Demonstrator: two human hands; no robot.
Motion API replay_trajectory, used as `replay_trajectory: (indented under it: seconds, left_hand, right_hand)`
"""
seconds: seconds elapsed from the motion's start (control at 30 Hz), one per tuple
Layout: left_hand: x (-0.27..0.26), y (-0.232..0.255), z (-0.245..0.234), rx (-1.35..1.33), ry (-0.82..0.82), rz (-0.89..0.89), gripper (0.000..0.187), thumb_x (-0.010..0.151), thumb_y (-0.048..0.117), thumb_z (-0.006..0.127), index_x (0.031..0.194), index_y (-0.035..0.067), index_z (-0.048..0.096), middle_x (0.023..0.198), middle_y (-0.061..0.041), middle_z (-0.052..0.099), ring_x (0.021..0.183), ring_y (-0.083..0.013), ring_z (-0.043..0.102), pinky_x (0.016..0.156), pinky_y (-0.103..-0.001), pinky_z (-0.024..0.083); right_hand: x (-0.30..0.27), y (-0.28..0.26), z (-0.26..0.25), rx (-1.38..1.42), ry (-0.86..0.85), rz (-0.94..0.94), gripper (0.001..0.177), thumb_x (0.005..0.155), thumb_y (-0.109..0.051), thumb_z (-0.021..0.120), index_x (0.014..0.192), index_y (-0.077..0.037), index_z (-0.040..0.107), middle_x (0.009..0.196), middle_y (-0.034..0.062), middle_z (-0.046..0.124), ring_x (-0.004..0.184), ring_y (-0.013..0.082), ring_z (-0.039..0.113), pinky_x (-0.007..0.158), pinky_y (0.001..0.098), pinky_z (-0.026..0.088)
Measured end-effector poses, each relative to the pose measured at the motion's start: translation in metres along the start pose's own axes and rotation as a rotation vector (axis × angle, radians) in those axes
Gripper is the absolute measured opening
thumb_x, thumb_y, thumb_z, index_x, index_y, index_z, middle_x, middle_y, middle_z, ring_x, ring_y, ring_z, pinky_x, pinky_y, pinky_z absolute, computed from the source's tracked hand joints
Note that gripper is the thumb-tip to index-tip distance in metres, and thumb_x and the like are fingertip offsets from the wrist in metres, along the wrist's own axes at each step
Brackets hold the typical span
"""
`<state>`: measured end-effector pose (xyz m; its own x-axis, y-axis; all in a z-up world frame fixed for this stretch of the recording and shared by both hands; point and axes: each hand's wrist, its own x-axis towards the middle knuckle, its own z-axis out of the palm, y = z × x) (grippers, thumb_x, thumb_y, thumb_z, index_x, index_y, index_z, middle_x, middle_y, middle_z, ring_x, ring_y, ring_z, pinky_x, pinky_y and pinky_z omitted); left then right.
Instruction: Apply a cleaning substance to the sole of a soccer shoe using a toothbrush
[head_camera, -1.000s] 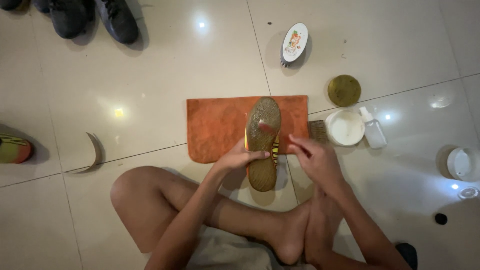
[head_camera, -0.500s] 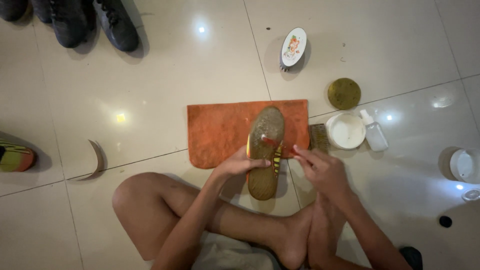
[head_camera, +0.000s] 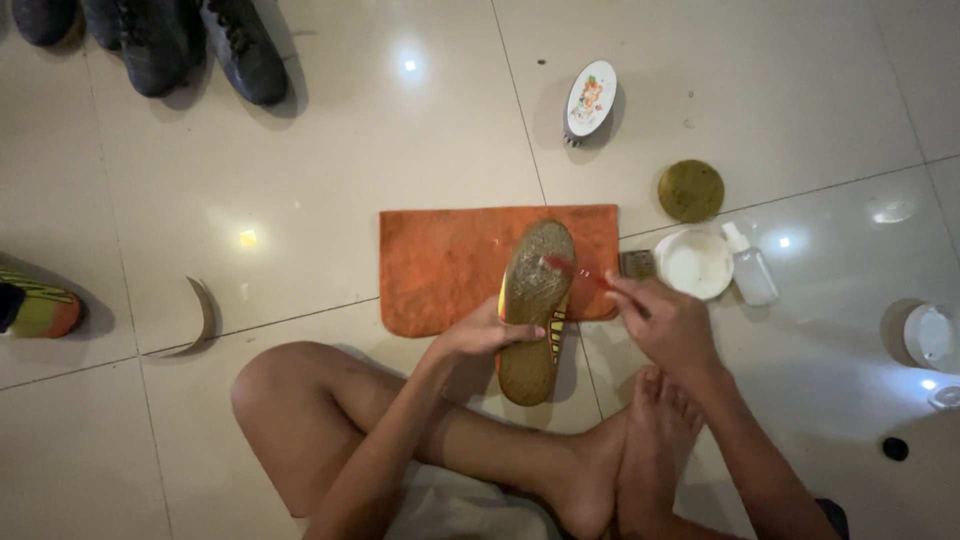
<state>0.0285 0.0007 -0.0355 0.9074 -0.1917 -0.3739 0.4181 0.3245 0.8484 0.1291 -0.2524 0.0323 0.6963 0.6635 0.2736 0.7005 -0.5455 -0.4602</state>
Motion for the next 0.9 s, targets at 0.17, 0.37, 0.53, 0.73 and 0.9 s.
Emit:
replay_trajectory:
  seconds: [0.17,0.37,0.53,0.73,0.9]
  left_hand:
    - [-0.008,0.004,0.003,0.001,-0.003,0.007,0.040,0.077,0.006,0.087,0.113,-0.005,0.071,0.098,-0.018,0.072,0.084,-0.0266,0.067,0.067,-0.039,0.059]
    - [-0.017,0.001,0.003,-0.026,0.002,-0.003,0.033,0.078,0.005,0.086,0.108,-0.001,0.073,0.094,-0.013,0.073,0.081,-0.0213,0.069,0.065,-0.033,0.059]
    - [-0.014,0.000,0.009,-0.037,0.062,-0.079,0.037,0.074,0.009,0.088,0.106,-0.001,0.073,0.094,-0.014,0.072,0.084,-0.0255,0.067,0.069,-0.037,0.057]
    - [-0.011,-0.017,0.009,-0.052,0.098,-0.133,0.043,0.071,0.012,0.090,0.107,-0.002,0.072,0.096,-0.017,0.071,0.086,-0.0305,0.067,0.073,-0.044,0.057]
    - [-0.017,-0.007,0.012,-0.071,0.137,-0.172,0.036,0.070,0.010,0.089,0.101,0.001,0.073,0.091,-0.013,0.070,0.084,-0.0284,0.067,0.072,-0.039,0.056]
  right_hand:
    - [0.012,-0.009,-0.009,0.024,0.044,0.031,0.016,0.092,-0.019,0.080,0.108,-0.017,0.081,0.087,0.0047,0.077,0.079,0.0274,0.075,0.066,0.0377,0.060]
    - [0.003,-0.001,0.002,0.074,0.108,0.099,0.018,0.091,-0.014,0.082,0.109,-0.015,0.082,0.093,0.0046,0.079,0.084,0.0273,0.076,0.072,0.0360,0.061]
    - [-0.013,0.000,0.009,0.048,0.113,0.103,0.019,0.091,-0.019,0.082,0.110,-0.015,0.082,0.091,0.0084,0.079,0.083,0.0308,0.075,0.069,0.0412,0.061]
    - [-0.020,-0.009,0.001,0.102,0.042,0.133,0.019,0.091,-0.019,0.080,0.108,-0.011,0.081,0.092,0.0121,0.079,0.082,0.0329,0.076,0.064,0.0414,0.062]
    - [-0.023,-0.006,0.001,0.080,-0.006,0.107,0.016,0.092,-0.022,0.079,0.105,-0.013,0.081,0.094,0.0092,0.080,0.083,0.0294,0.077,0.065,0.0377,0.062]
